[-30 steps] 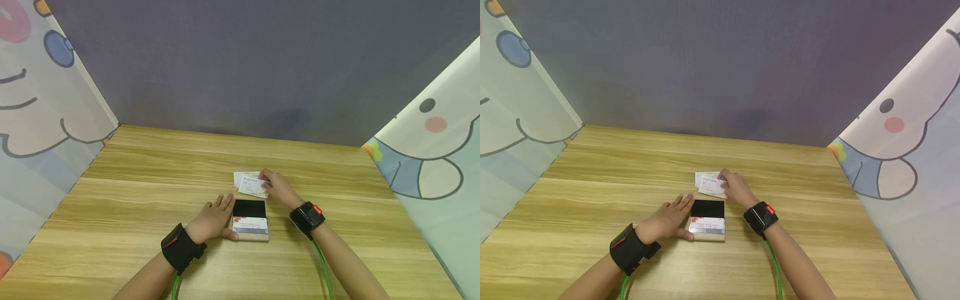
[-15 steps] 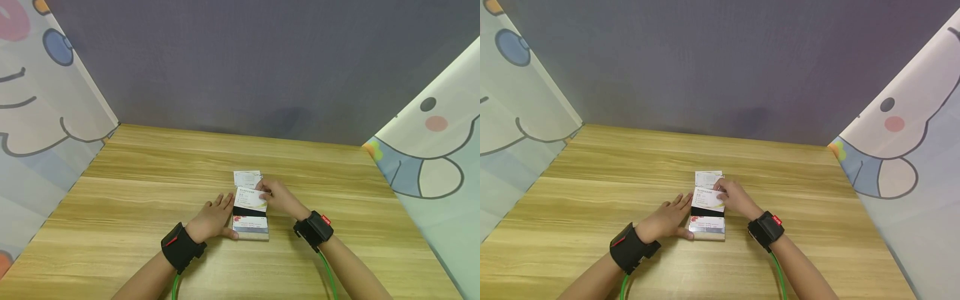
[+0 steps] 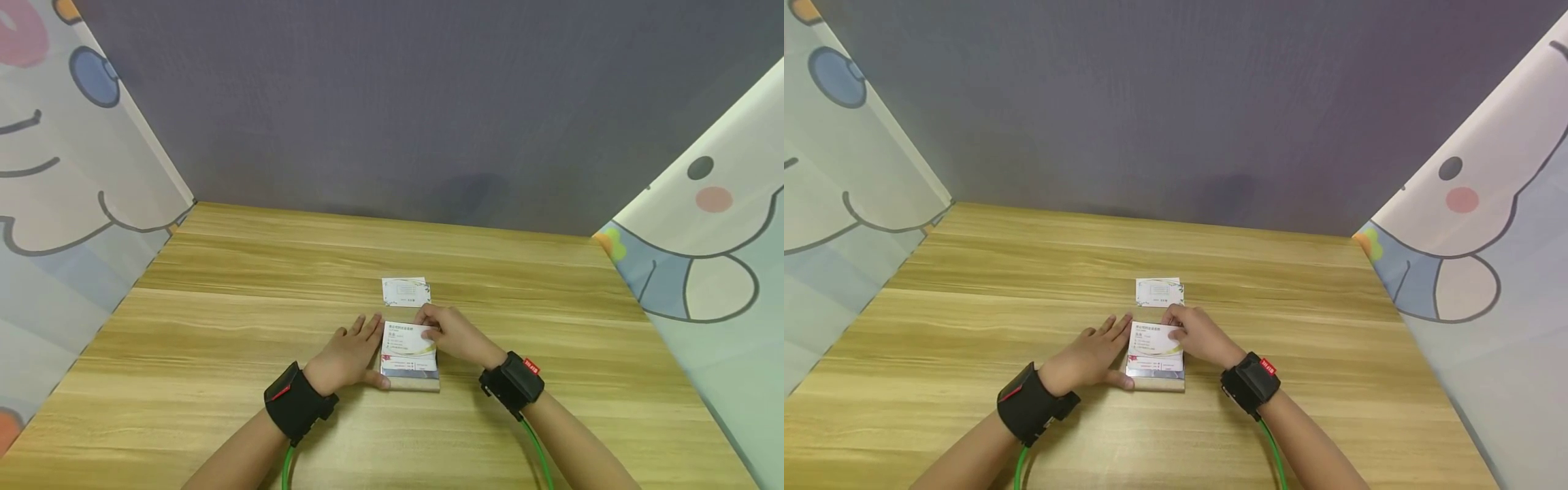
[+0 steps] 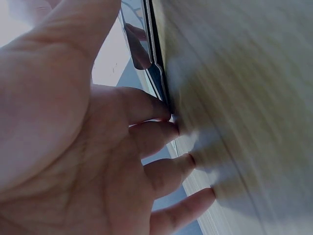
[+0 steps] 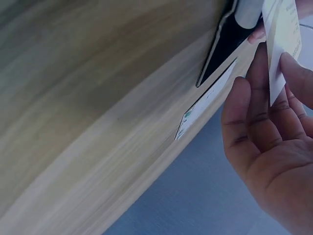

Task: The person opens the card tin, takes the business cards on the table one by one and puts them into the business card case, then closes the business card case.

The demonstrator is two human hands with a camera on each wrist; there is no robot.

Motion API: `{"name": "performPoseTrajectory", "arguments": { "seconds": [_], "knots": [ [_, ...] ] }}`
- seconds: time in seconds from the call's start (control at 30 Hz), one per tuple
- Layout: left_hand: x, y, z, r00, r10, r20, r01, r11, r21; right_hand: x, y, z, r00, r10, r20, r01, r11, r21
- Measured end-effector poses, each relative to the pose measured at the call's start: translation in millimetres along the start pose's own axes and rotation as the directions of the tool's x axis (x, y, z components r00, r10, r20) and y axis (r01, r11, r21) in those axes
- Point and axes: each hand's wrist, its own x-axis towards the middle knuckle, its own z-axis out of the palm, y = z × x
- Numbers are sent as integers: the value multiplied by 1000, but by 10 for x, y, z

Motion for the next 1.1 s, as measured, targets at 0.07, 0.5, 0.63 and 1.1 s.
{"name": "performPoseTrajectory", "arguments": {
  "seconds": [0.07, 0.5, 0.63, 1.1],
  "knots": [
    [1, 4, -6, 1000, 1, 1, -1, 1000, -2, -1, -3, 6, 1000, 7, -1, -7, 1000, -4],
    [9, 11, -28, 1000, -1, -1, 1, 1000, 10, -13, -1, 37, 997, -21, 72, 26, 998, -66],
    [8, 12, -28, 1000, 2, -3, -2, 1000, 13, -14, 10, 54, 994, -28, 107, 37, 996, -80],
    [0, 10, -12, 1000, -3, 5, 2, 1000, 22, -36, -47, 80, 980, -41, 195, 54, 997, -63]
  ]
}}
